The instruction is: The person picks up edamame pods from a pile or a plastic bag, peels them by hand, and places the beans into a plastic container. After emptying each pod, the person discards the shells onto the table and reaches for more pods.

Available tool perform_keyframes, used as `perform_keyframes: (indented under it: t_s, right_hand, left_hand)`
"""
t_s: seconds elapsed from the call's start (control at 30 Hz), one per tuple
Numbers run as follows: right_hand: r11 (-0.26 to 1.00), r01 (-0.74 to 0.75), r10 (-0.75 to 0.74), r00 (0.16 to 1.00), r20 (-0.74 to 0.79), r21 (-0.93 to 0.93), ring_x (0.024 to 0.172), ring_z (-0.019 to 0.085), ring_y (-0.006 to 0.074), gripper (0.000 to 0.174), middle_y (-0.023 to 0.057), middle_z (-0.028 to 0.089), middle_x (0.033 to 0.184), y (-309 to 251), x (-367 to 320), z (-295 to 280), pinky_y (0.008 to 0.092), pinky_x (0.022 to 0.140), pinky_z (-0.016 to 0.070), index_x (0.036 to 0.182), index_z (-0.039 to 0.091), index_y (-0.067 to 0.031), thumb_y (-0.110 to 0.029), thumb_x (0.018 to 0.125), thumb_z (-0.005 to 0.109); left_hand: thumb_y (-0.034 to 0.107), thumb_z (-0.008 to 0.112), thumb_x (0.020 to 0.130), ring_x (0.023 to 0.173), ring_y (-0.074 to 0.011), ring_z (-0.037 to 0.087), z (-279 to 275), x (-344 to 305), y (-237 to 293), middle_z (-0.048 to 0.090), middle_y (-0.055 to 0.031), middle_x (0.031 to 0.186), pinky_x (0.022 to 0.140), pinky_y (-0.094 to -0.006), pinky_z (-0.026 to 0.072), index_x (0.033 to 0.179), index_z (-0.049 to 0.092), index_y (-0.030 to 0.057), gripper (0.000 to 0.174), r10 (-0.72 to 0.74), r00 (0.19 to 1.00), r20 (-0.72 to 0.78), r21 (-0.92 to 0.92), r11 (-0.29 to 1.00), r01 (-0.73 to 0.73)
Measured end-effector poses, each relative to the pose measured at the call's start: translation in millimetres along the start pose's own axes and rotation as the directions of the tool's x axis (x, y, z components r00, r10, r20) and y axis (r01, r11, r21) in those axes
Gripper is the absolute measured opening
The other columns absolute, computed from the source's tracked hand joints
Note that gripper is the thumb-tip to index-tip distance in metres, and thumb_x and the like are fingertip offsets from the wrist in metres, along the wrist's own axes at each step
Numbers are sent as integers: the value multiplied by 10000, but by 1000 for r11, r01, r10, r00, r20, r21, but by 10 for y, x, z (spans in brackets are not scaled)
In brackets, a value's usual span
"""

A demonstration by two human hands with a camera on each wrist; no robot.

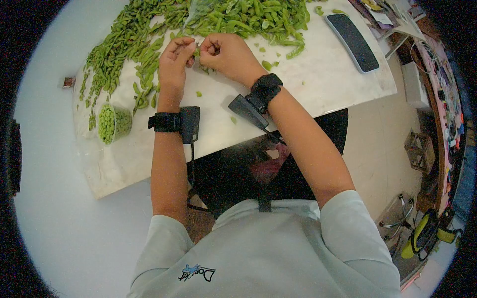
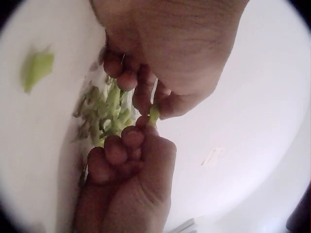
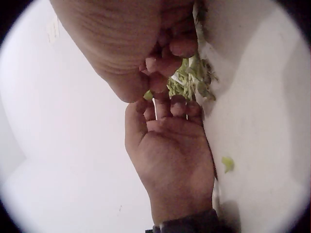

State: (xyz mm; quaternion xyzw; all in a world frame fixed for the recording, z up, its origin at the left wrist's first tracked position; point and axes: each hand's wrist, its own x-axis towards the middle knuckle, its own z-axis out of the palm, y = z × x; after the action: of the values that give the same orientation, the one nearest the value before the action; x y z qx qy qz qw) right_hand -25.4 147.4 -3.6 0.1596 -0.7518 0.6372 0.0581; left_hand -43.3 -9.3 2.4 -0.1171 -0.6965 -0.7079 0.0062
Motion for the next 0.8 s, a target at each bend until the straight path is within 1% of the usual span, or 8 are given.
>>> perform_keyframes:
  t_s: [0.13, 0.23, 0.33, 0.43, 0.53, 0.63, 0.73, 0.8]
  right_hand:
    - [998, 48, -52, 994, 94, 44, 595, 472, 76, 129, 5, 530, 631, 41, 8, 17, 238, 575, 429, 758, 573, -17, -120, 744, 648]
    - [995, 60, -67, 993, 101, 75, 592, 468, 85, 133, 15, 520, 629, 38, 5, 23, 238, 573, 425, 772, 569, -17, -118, 740, 649]
    - [996, 84, -86, 991, 101, 23, 622, 431, 36, 63, -50, 485, 667, -6, -10, 29, 192, 591, 385, 768, 536, -26, -62, 780, 586]
    - [997, 76, -78, 991, 106, 31, 625, 425, 40, 59, -52, 473, 666, -34, -17, 23, 195, 599, 384, 763, 526, -27, -50, 768, 580]
    - [993, 116, -116, 992, 55, -5, 567, 511, 92, 147, 42, 560, 633, -9, 5, 26, 246, 558, 445, 833, 604, -13, -142, 772, 635]
    - [984, -128, 134, 990, -37, 124, 535, 537, 85, 199, 32, 577, 630, -106, -22, 17, 240, 509, 459, 904, 636, -7, -183, 810, 641]
    - [985, -102, 107, 994, -31, 139, 507, 544, 79, 245, 21, 586, 634, -80, -18, 27, 233, 460, 460, 968, 645, -3, -207, 832, 648]
    - [989, -87, 91, 995, -31, 120, 507, 543, 78, 235, 23, 592, 641, -50, -8, 10, 232, 455, 460, 970, 645, -10, -200, 831, 650]
  left_hand:
    - [128, 606, 835, 674, -55, 479, -37, -25, 48, 568, 26, 800, 603, -200, 374, 965, 583, 45, 156, -17, 999, 42, -38, 999, 19]
    - [133, 595, 831, 709, -56, 491, -76, -8, 17, 569, 23, 827, 624, -204, 383, 974, 573, 53, 166, -44, 998, 52, -73, 996, 48]
    - [132, 585, 840, 729, -57, 497, -106, -15, 30, 564, 24, 839, 645, -207, 392, 986, 568, 59, 164, -52, 995, 88, -90, 994, 60]
    - [135, 571, 853, 741, -56, 498, -133, -16, 38, 558, 25, 828, 663, -210, 397, 997, 566, 64, 160, -53, 992, 110, -86, 994, 63]
    - [129, 583, 861, 719, -61, 499, -122, -9, 37, 552, 22, 828, 649, -217, 403, 989, 567, 55, 149, -46, 994, 98, -189, 980, 64]
    - [105, 606, 860, 680, -71, 496, -46, -11, -4, 559, 8, 816, 624, -223, 406, 972, 570, 40, 135, 26, 999, 23, -149, 989, -22]
    - [83, 622, 856, 652, -83, 497, 10, -14, 7, 566, -7, 797, 601, -228, 410, 951, 572, 30, 119, 46, 999, -19, -92, 995, -47]
    - [85, 622, 858, 654, -85, 498, 17, -15, 16, 568, -11, 785, 595, -229, 411, 944, 572, 29, 114, 34, 999, -24, -81, 996, -36]
